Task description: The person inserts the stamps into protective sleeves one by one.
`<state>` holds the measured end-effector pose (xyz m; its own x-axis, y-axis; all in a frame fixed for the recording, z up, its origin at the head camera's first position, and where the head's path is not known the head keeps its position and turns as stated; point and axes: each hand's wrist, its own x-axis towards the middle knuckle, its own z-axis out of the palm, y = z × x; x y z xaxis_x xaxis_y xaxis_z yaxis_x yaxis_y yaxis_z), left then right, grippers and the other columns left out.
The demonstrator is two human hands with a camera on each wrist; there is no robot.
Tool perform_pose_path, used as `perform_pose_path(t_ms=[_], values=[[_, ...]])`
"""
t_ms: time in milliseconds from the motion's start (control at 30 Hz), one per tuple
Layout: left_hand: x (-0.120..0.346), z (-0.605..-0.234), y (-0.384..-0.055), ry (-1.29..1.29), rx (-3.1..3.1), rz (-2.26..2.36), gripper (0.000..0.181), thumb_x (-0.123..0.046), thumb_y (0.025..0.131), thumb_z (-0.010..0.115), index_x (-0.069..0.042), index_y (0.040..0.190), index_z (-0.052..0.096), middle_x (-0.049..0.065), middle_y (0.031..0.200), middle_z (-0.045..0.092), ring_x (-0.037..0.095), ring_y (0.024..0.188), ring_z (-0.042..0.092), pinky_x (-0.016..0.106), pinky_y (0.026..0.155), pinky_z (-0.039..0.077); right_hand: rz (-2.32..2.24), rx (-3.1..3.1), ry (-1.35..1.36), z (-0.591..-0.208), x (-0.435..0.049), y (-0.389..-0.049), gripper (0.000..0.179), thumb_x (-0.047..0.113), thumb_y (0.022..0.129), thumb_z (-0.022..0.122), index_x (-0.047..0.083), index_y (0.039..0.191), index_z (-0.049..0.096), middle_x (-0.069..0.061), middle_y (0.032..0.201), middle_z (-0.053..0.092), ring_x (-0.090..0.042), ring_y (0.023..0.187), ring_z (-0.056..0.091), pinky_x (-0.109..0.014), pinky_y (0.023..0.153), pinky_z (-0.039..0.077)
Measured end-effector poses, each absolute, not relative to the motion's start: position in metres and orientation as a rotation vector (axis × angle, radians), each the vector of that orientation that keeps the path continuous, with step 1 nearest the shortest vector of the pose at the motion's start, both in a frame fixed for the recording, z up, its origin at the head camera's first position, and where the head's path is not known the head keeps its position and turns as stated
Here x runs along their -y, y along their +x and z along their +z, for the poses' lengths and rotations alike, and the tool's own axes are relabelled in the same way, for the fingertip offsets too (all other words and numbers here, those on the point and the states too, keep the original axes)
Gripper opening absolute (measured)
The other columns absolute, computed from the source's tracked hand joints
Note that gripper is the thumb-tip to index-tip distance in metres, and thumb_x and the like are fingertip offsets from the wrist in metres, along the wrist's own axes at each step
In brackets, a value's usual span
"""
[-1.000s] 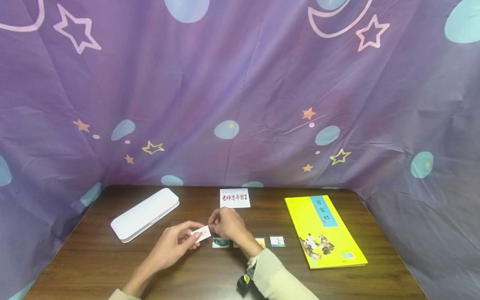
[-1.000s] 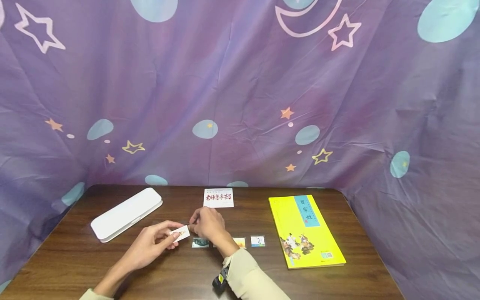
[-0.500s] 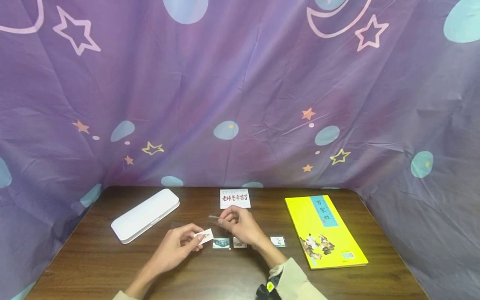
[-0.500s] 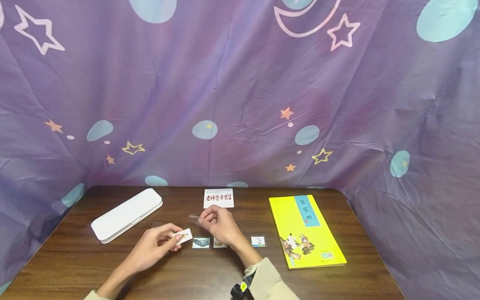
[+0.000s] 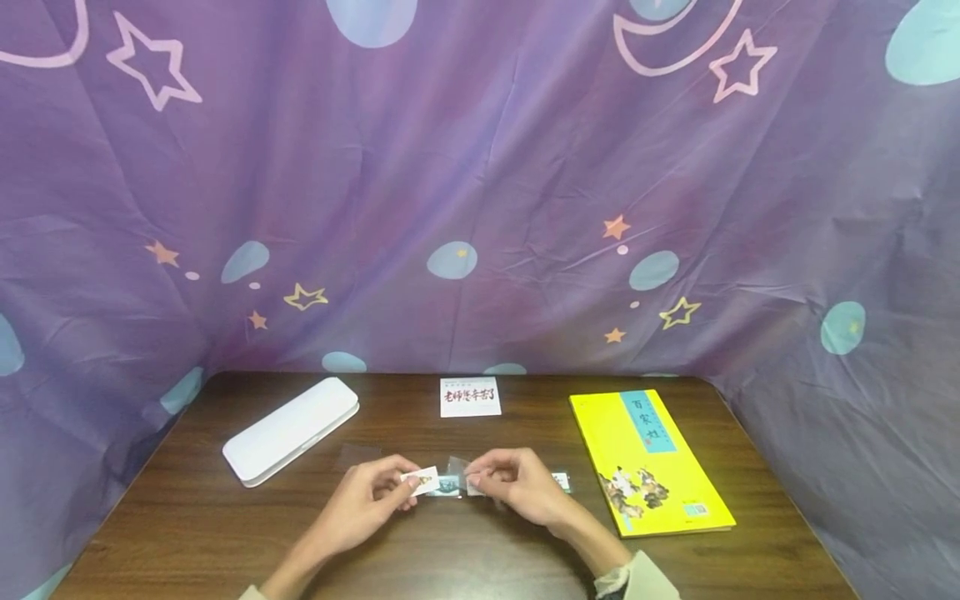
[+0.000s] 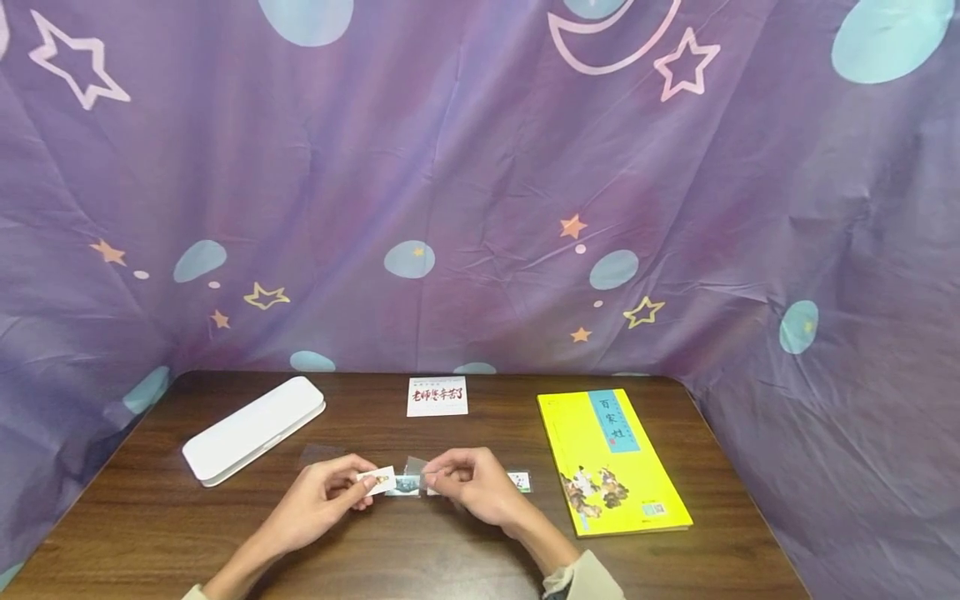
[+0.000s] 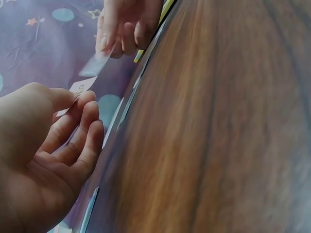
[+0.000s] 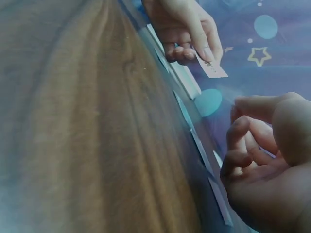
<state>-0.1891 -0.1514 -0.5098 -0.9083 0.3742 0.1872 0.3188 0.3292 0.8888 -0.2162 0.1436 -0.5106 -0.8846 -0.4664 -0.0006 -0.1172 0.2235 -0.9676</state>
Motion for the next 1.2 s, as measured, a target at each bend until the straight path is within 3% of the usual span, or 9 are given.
perform_pose_path(t_ms=[100, 233, 533, 833, 1200], values=[[0.147, -0.509, -0.187, 0.644, -2.498, 1.686, 0.017, -0.020, 0.106, 0.071, -0.008, 0.117, 0.075, 0.012, 0.095, 0.081, 0.018, 0.080, 0.079, 0.027, 0.075, 0.066, -1.721, -2.215, -0.526, -0.512, -0.149, -0.210, 0.023, 0.022, 0.101, 0.077, 0.002, 0.111, 0.078, -0.020, 0.092, 0.076, -0.005, 0.066, 0.059, -0.020, 0.060, 0.051], [0.142, -0.508, -0.183, 0.640, -2.469, 1.723, 0.018, -0.021, 0.105, 0.072, -0.007, 0.118, 0.075, 0.013, 0.095, 0.081, 0.019, 0.080, 0.078, 0.027, 0.075, 0.066, -1.723, -2.198, -0.493, -0.514, -0.154, -0.205, 0.023, 0.025, 0.100, 0.078, 0.002, 0.107, 0.079, -0.014, 0.092, 0.078, -0.004, 0.068, 0.059, -0.019, 0.061, 0.052], [0.134, -0.511, -0.180, 0.639, -2.436, 1.777, 0.019, -0.020, 0.107, 0.070, -0.007, 0.119, 0.075, 0.015, 0.094, 0.080, 0.019, 0.080, 0.078, 0.028, 0.077, 0.067, -1.701, -2.134, -0.528, -0.521, -0.158, -0.200, 0.023, 0.026, 0.103, 0.075, 0.003, 0.106, 0.079, 0.002, 0.078, 0.068, -0.001, 0.064, 0.055, -0.016, 0.059, 0.049], [0.131, -0.510, -0.178, 0.622, -2.413, 1.810, 0.022, -0.019, 0.107, 0.069, -0.004, 0.122, 0.073, 0.018, 0.098, 0.080, 0.023, 0.083, 0.080, 0.030, 0.079, 0.067, -1.667, -2.131, -0.605, -0.522, -0.158, -0.199, 0.023, 0.025, 0.104, 0.073, 0.002, 0.100, 0.078, 0.003, 0.068, 0.062, -0.003, 0.059, 0.054, -0.015, 0.056, 0.043], [0.129, -0.509, -0.177, 0.620, -2.387, 1.852, 0.022, -0.019, 0.107, 0.070, -0.003, 0.120, 0.074, 0.019, 0.098, 0.080, 0.023, 0.082, 0.080, 0.030, 0.078, 0.068, -1.697, -2.125, -0.615, -0.521, -0.155, -0.195, 0.023, 0.024, 0.105, 0.073, 0.002, 0.100, 0.079, -0.004, 0.072, 0.064, -0.001, 0.058, 0.053, -0.014, 0.054, 0.043]])
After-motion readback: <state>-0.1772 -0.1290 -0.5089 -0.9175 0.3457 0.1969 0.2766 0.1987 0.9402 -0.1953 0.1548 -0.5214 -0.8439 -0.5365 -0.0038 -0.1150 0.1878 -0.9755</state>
